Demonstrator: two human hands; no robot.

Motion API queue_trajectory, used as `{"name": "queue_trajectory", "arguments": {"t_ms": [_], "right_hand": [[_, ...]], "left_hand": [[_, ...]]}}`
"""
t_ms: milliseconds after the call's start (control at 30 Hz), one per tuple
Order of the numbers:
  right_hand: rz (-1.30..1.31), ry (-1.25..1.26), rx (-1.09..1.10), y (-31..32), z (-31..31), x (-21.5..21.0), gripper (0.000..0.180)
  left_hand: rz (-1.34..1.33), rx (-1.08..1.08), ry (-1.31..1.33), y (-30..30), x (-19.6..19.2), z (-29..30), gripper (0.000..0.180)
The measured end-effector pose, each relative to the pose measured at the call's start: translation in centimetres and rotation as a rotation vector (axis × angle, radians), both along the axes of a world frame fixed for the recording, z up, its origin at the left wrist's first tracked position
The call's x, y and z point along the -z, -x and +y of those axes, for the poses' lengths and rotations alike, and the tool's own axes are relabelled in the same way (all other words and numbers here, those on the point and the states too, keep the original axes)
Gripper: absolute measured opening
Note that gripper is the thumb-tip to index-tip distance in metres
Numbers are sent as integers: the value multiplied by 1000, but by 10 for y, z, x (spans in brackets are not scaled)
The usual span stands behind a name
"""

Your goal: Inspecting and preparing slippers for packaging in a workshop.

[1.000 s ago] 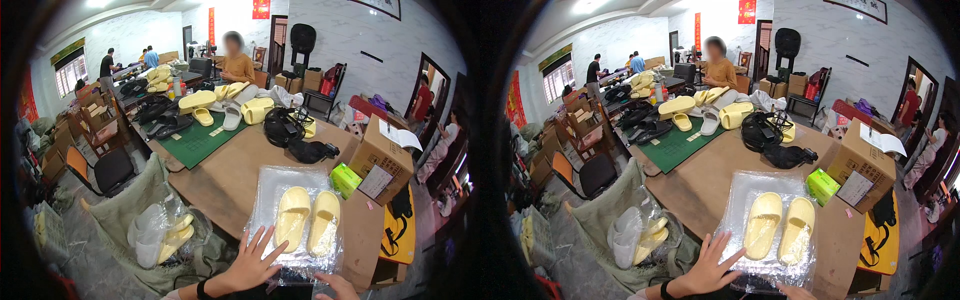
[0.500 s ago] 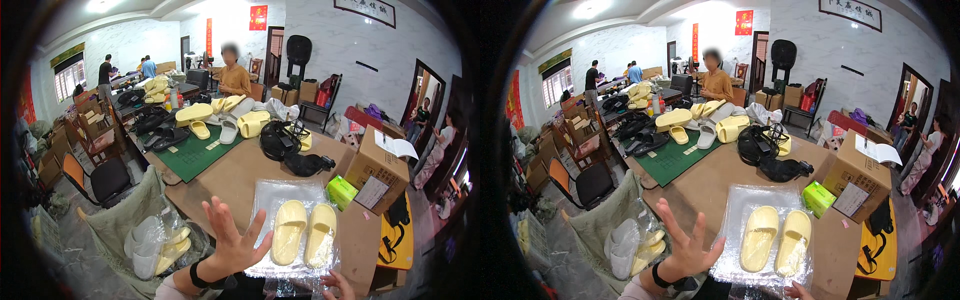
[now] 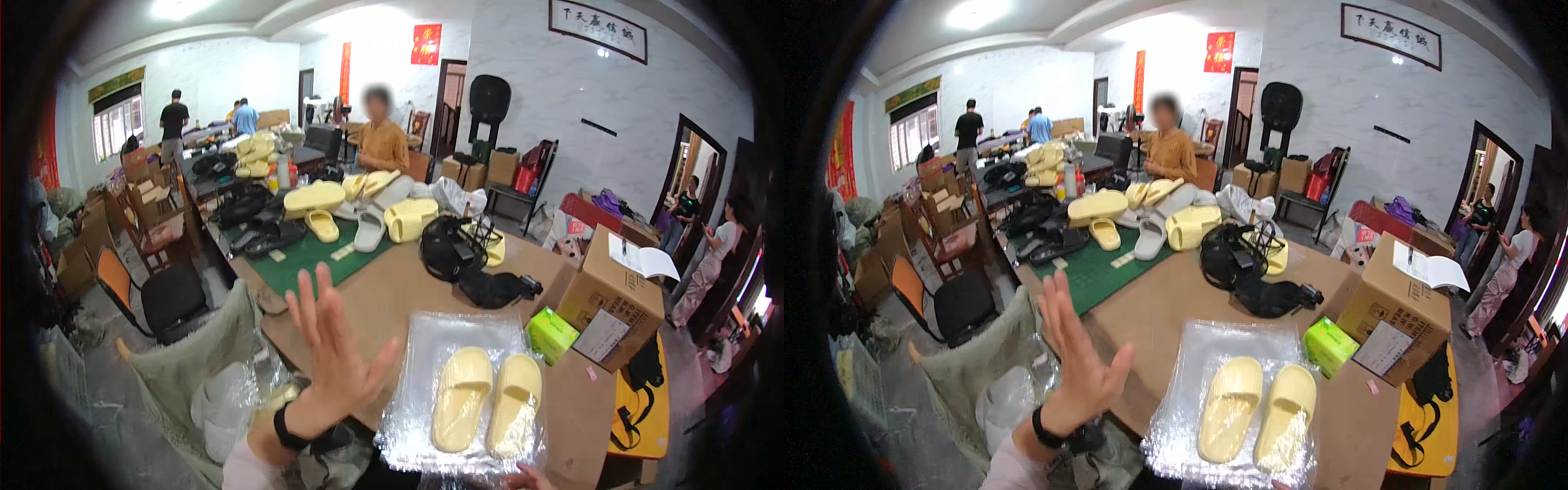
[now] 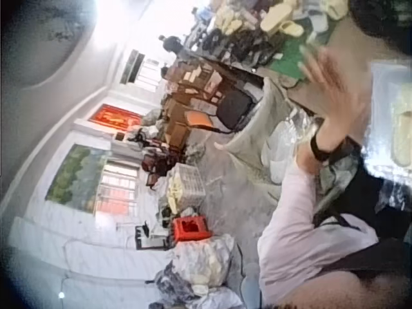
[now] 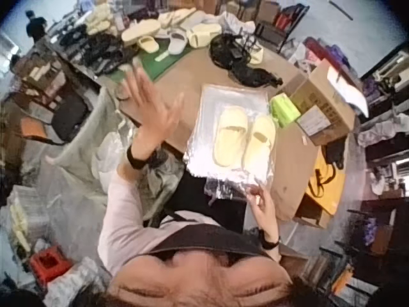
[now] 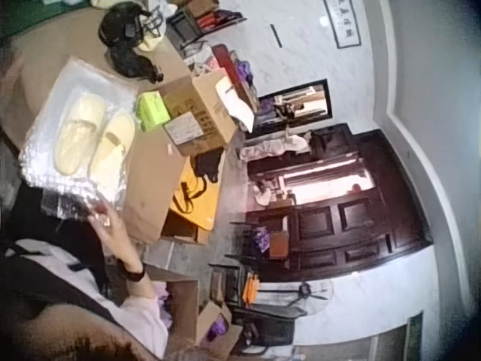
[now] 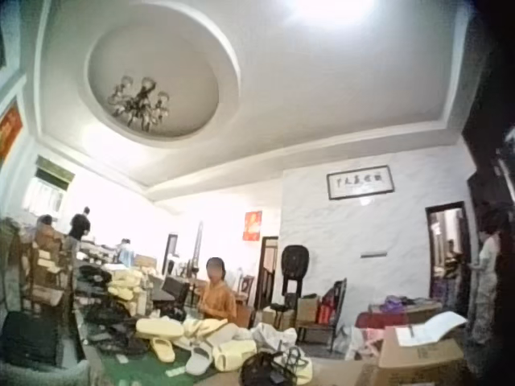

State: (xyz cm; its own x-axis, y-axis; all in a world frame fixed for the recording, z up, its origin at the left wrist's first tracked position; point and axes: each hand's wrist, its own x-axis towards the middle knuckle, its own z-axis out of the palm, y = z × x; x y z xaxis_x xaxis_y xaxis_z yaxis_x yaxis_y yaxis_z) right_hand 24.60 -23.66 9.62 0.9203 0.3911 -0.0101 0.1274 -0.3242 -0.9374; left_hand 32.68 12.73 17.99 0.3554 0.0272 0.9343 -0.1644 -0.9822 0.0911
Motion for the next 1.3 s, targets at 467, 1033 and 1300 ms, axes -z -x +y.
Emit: {"name": "queue_trajectory", "arguments": {"t_ms": [467,1033,1300], "right_hand": [[-138,43,37,-31,38,-13,48],[-378,1084,184,-33,35,34,95],[-593,756,-90,-32,57,50,98]], "left_hand": [[713,323,265,94,107,-76,89],[863,455,50,50,162,-139,63],[951,446,710,56,207,-145,63]]}}
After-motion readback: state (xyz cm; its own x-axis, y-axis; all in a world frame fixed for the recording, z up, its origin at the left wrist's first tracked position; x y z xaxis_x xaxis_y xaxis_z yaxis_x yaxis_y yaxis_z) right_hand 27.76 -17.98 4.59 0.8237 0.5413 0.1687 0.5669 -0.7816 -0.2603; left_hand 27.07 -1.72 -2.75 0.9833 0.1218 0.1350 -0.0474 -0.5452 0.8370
